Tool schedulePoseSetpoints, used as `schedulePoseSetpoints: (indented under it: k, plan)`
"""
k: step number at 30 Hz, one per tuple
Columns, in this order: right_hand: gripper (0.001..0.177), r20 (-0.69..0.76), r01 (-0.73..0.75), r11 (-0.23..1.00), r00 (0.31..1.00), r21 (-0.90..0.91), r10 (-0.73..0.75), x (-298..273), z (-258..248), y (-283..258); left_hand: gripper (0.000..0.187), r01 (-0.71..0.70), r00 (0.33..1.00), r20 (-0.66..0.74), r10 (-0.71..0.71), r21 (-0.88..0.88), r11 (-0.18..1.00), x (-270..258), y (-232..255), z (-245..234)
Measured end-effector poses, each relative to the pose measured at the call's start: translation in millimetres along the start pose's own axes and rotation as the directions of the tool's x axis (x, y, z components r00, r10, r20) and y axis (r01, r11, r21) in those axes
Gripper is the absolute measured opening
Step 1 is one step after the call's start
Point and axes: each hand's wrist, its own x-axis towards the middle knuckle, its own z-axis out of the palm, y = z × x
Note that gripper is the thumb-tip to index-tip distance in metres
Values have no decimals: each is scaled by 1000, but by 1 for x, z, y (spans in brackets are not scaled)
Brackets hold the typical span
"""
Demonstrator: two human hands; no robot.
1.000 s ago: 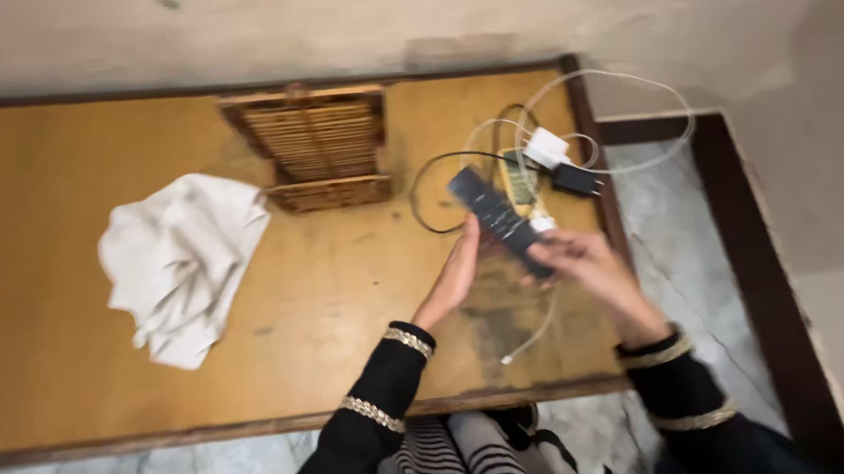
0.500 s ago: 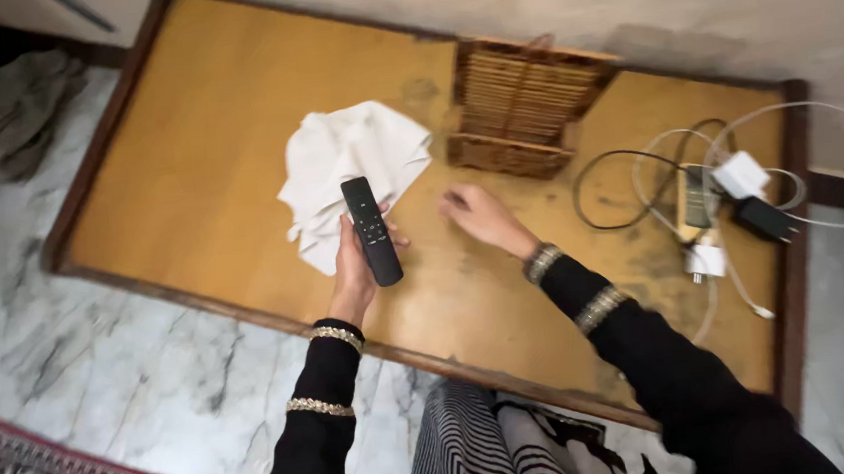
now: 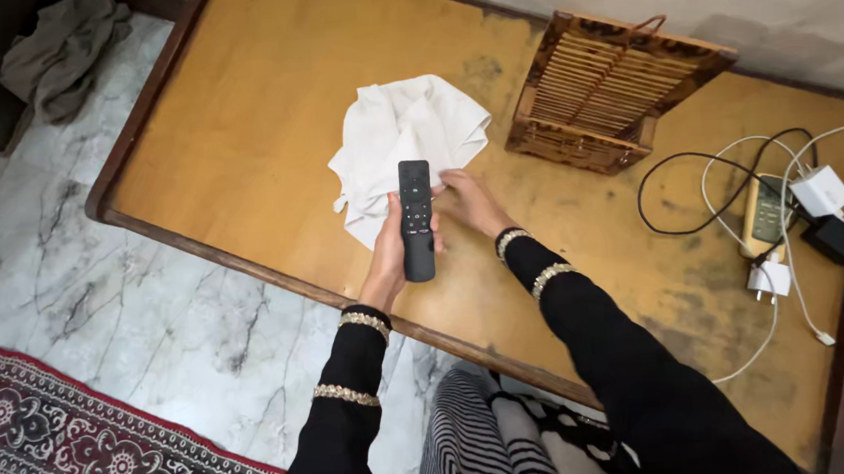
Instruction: The person removes a remote control, charging cables, and adapters from a small wooden basket on a table. They wipe the basket with a white cloth, then wipe the remote control and place it back in the basket. The person then wipes the charging cables and adapters with the cloth.
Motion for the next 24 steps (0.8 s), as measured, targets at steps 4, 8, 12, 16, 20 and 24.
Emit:
schedulePoseSetpoints:
  k: [4,8,12,16,20,24]
  plan:
    - [47,170,-271,955,942,-122,289,-13,-57,-44,70,26,998,-51,-25,4,1000,17,0,8]
    - [49,177,-109,966,972,-233,152,-9,-81,-63,70,-41,999,-27,42,13,999,27,-6,10]
    - [57,249,61,960,968,-272,9,-5,-79,-68,70,-9,998,-63,8,-15,1000,33,-12,3]
    - [67,290,-131,990,947,-45,138,4,-61,-85,70,-13,998,-58,12,-30,999,38,-21,-5]
    - [36,179,-199,963,970,182,167,-8,-59,-90,67,-1,995,-97,-3,-43,999,43,-27,-9]
    - [16,-96,-57,994,993,88,66,-21,-65,-89,68,-32,997,-78,28,-45,998,45,-27,-2]
